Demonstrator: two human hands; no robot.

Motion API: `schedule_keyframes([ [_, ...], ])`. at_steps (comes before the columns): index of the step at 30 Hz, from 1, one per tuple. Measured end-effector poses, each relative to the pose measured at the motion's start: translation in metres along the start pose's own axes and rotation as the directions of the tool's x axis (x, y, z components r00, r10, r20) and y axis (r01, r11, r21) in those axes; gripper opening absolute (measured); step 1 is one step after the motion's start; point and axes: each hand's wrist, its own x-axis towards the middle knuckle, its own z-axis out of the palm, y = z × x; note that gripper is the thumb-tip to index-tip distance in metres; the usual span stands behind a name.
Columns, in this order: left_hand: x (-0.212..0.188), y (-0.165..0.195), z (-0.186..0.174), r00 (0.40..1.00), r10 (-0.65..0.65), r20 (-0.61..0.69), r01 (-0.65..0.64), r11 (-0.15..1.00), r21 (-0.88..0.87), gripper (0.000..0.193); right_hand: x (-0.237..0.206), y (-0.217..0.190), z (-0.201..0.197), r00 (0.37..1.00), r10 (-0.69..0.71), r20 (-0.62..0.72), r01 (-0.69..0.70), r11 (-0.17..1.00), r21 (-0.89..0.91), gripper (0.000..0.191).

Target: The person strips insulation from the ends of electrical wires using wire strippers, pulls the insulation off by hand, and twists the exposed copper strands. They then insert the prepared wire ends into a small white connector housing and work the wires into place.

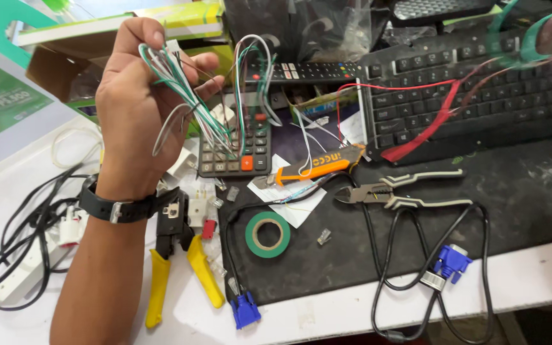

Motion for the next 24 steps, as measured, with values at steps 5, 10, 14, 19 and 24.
schedule_keyframes([
  [5, 0.005, -0.016, 0.005, 0.996, -0.049, 0.074, 0.053, 0.997, -0.049, 0.021, -0.002, -0.001, 0.016, 0.997, 0.004, 0.081, -0.009, 0.998, 0.058, 0.032],
  [10, -0.006, -0.052, 0.029, 0.949, 0.043, 0.313, -0.168, 0.907, 0.385, 0.045, -0.008, -0.017, 0.08, 0.984, 0.016, 0.18, -0.028, 0.998, 0.064, 0.036],
  [14, -0.014, -0.076, 0.06, 0.733, 0.182, 0.655, -0.661, 0.416, 0.624, 0.065, -0.016, -0.036, 0.135, 0.985, 0.046, 0.168, -0.05, 0.999, 0.019, 0.033],
  [19, -0.009, -0.089, 0.088, 0.639, -0.305, 0.707, -0.506, 0.526, 0.684, 0.061, -0.016, -0.034, 0.138, 0.984, 0.034, 0.177, -0.033, 0.999, -0.009, 0.032],
  [24, -0.003, -0.066, 0.073, 0.789, -0.355, 0.501, -0.42, 0.284, 0.862, 0.024, -0.006, -0.006, 0.024, 0.999, 0.01, 0.034, -0.015, 0.991, 0.131, 0.045],
])
